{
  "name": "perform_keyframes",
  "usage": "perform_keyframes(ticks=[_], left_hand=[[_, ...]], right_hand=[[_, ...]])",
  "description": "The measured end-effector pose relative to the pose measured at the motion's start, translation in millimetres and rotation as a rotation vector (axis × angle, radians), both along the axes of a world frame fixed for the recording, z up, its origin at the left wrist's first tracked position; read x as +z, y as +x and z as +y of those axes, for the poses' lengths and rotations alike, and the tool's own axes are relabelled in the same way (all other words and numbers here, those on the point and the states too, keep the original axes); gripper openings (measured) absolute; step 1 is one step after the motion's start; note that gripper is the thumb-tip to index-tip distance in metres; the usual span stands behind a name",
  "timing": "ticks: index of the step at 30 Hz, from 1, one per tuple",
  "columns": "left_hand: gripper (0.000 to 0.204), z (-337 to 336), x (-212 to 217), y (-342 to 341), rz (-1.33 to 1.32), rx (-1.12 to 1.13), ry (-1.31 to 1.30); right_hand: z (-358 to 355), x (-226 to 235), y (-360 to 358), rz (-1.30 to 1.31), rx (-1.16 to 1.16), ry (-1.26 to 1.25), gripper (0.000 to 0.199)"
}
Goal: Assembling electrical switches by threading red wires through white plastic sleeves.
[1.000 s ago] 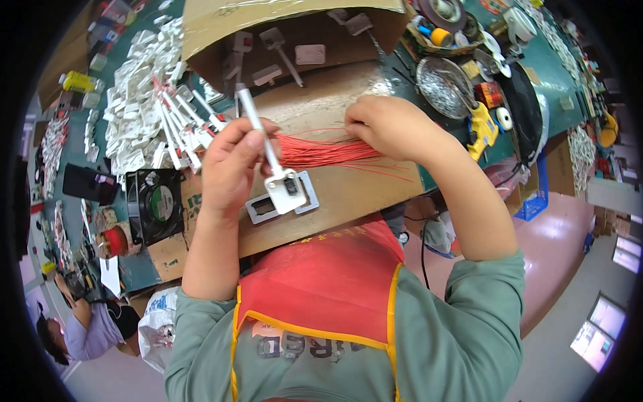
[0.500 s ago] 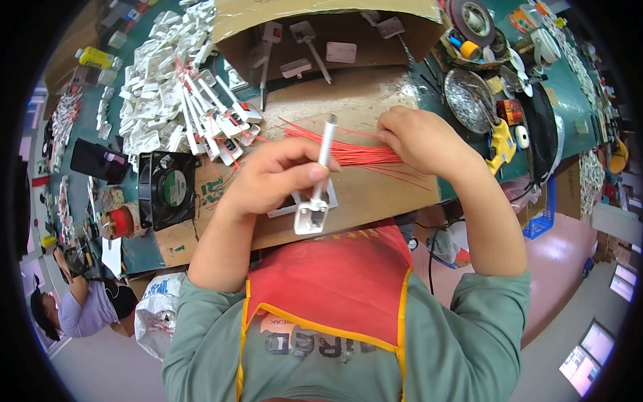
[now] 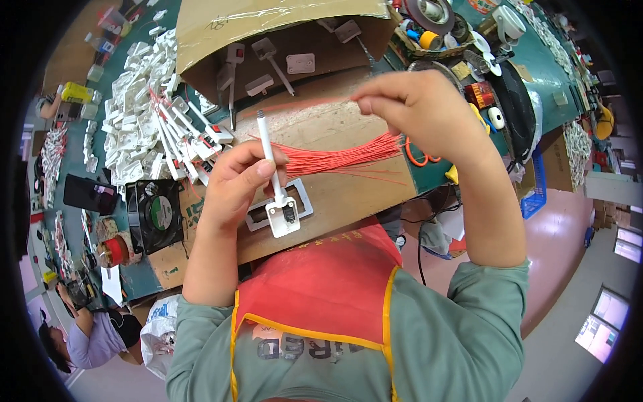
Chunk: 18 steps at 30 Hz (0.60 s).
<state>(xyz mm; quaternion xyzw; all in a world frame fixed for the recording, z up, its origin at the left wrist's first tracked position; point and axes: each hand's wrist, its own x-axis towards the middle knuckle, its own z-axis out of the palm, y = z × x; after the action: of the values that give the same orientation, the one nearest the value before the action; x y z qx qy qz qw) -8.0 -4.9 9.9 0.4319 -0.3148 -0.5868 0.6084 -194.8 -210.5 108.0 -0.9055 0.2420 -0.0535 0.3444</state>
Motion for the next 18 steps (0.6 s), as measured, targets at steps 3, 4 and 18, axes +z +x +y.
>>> perform_keyframes(ticks=[3,4,18], left_hand=[[0.019,1,-3,-3,-0.075,0.045,-0.033],[0.019,1,-5,-5,-0.075,0.04,-0.039],[0.02,1,-1,-10,-0.147,-0.113,-0.005]], right_hand=[[-3,4,3,-0.166,-0.203,0.303,0.021],[-4,3,4,-0.308,-0.235,0.422,0.021],[13,4,39,-0.77,-0.199,0.725,0.026]])
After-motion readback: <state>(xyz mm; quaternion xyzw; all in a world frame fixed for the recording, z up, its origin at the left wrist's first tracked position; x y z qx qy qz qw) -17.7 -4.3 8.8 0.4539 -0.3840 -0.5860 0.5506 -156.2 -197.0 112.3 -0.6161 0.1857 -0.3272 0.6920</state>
